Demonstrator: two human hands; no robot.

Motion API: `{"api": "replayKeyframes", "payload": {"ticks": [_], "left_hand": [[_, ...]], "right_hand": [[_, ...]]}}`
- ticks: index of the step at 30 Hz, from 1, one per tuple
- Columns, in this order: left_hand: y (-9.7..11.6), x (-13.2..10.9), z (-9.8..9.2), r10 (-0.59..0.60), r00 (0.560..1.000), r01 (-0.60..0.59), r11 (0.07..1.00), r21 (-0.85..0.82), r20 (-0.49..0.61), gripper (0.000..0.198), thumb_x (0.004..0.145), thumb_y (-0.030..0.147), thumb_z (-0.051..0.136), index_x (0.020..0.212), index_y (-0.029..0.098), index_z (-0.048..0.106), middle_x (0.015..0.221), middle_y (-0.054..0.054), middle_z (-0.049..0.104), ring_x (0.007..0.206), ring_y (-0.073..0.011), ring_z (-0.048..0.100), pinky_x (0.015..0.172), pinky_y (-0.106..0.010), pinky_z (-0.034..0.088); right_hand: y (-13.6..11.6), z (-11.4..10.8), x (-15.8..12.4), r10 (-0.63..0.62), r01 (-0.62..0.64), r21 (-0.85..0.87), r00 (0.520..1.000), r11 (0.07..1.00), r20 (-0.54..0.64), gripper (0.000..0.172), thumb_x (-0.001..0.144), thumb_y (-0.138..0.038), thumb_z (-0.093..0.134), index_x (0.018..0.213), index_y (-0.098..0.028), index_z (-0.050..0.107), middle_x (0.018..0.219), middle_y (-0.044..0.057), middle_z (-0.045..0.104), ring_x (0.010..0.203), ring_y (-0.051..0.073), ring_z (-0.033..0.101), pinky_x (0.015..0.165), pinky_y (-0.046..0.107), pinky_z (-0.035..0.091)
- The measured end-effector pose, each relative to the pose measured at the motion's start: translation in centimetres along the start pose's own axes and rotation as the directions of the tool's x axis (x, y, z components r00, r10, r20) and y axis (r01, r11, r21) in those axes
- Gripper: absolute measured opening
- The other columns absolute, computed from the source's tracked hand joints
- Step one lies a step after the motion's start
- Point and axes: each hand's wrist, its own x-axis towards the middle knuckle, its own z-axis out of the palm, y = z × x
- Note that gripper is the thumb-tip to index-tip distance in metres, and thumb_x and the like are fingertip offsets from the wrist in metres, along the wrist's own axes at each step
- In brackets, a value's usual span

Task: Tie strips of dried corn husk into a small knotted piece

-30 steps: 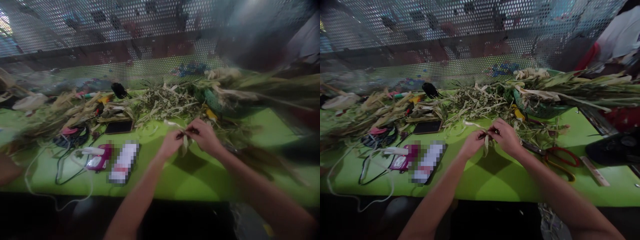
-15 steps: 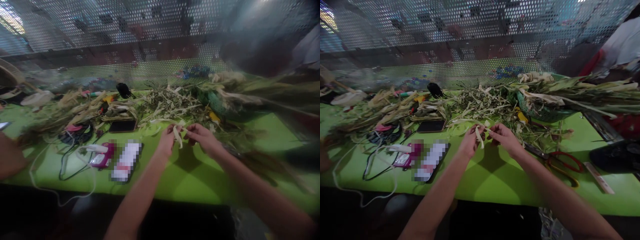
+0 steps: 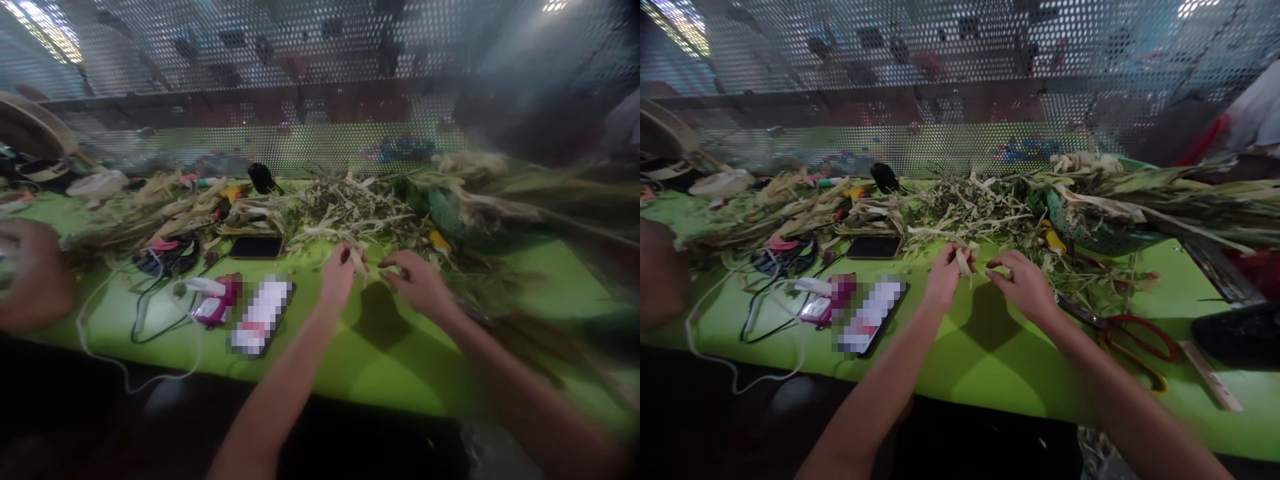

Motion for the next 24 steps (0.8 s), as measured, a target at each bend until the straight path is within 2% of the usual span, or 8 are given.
{"api": "replayKeyframes", "payload": {"ticks": [3, 7, 9, 12, 15, 17, 20, 24], "left_hand": [[-0.4, -0.3, 0.1, 0.107, 0.994, -0.110, 0.978, 0.175, 0.028, 0.010, 0.081, 0.027, 0.063, 0.085, 0.019, 0.061, 0.081, -0.002, 0.065, 0.075, -0.0129, 0.059, 0.073, -0.027, 0.045], [-0.6, -0.6, 0.4, 0.168, 0.985, -0.172, 0.948, 0.269, 0.038, 0.008, 0.078, 0.020, 0.062, 0.086, 0.017, 0.063, 0.086, -0.003, 0.066, 0.083, -0.0146, 0.059, 0.081, -0.029, 0.045], [-0.7, -0.5, 0.6, 0.136, 0.990, -0.143, 0.957, 0.253, 0.042, 0.009, 0.077, 0.020, 0.062, 0.085, 0.017, 0.063, 0.085, -0.003, 0.066, 0.081, -0.0146, 0.059, 0.079, -0.029, 0.045], [-1.1, -0.1, 0.6, 0.035, 0.998, -0.042, 0.990, 0.137, 0.055, 0.011, 0.076, 0.021, 0.063, 0.086, 0.017, 0.062, 0.081, -0.002, 0.064, 0.072, -0.0128, 0.058, 0.071, -0.027, 0.045], [-1.6, 0.2, 0.6, -0.050, 0.996, 0.051, 0.999, -0.009, 0.081, 0.011, 0.074, 0.018, 0.063, 0.085, 0.016, 0.061, 0.075, 0.000, 0.062, 0.064, -0.0094, 0.054, 0.064, -0.024, 0.041], [-1.7, 0.1, 0.6, -0.071, 0.990, 0.082, 0.993, -0.083, 0.124, 0.011, 0.074, 0.017, 0.065, 0.085, 0.015, 0.061, 0.073, 0.001, 0.061, 0.062, -0.0076, 0.051, 0.062, -0.022, 0.038], [-1.4, -0.3, 0.6, -0.120, 0.972, 0.152, 0.977, -0.152, 0.201, 0.012, 0.074, 0.018, 0.068, 0.085, 0.015, 0.063, 0.071, 0.002, 0.058, 0.061, -0.0066, 0.047, 0.060, -0.021, 0.035], [-0.6, -0.7, 0.7, -0.231, 0.947, 0.280, 0.934, -0.221, 0.225, 0.012, 0.072, 0.013, 0.067, 0.084, 0.014, 0.064, 0.078, -0.001, 0.061, 0.067, -0.0078, 0.051, 0.065, -0.022, 0.038]], "right_hand": [[-1.2, 0.1, -0.4, 0.108, -0.114, 0.187, 0.993, 0.976, 0.041, 0.028, 0.089, -0.047, 0.058, 0.093, -0.021, 0.067, 0.080, 0.004, 0.065, 0.060, 0.015, 0.053, 0.052, 0.027, 0.040], [-2.3, 0.8, -0.8, 0.134, -0.157, 0.270, 0.986, 0.950, 0.100, 0.025, 0.080, -0.044, 0.070, 0.083, -0.019, 0.064, 0.073, 0.000, 0.063, 0.053, 0.010, 0.046, 0.048, 0.024, 0.036], [-2.4, 0.9, -0.9, 0.138, -0.162, 0.285, 0.985, 0.945, 0.102, 0.023, 0.078, -0.040, 0.072, 0.079, -0.019, 0.062, 0.067, -0.002, 0.059, 0.050, 0.009, 0.044, 0.046, 0.024, 0.034], [-2.3, 0.7, -0.9, 0.184, -0.227, 0.425, 0.973, 0.876, 0.139, 0.024, 0.080, -0.041, 0.069, 0.081, -0.020, 0.056, 0.061, -0.005, 0.053, 0.045, 0.009, 0.045, 0.042, 0.023, 0.036], [-2.0, 0.3, -0.7, 0.184, -0.207, 0.549, 0.978, 0.810, 0.097, 0.026, 0.079, -0.040, 0.071, 0.083, -0.021, 0.054, 0.066, -0.005, 0.055, 0.048, 0.010, 0.051, 0.045, 0.024, 0.042], [-1.6, 0.0, -0.4, 0.137, -0.138, 0.519, 0.990, 0.844, 0.041, 0.022, 0.080, -0.037, 0.072, 0.087, -0.021, 0.059, 0.073, -0.002, 0.061, 0.056, 0.011, 0.056, 0.052, 0.025, 0.047], [-0.6, -0.3, -0.1, 0.032, -0.006, 0.364, 0.997, 0.931, -0.064, 0.013, 0.083, -0.031, 0.068, 0.093, -0.021, 0.067, 0.083, 0.002, 0.067, 0.070, 0.015, 0.061, 0.064, 0.028, 0.050], [0.6, -0.3, 0.2, -0.067, 0.109, 0.233, 0.981, 0.966, -0.180, 0.009, 0.084, -0.022, 0.065, 0.092, -0.023, 0.070, 0.088, 0.002, 0.069, 0.081, 0.017, 0.064, 0.073, 0.029, 0.049]]}}
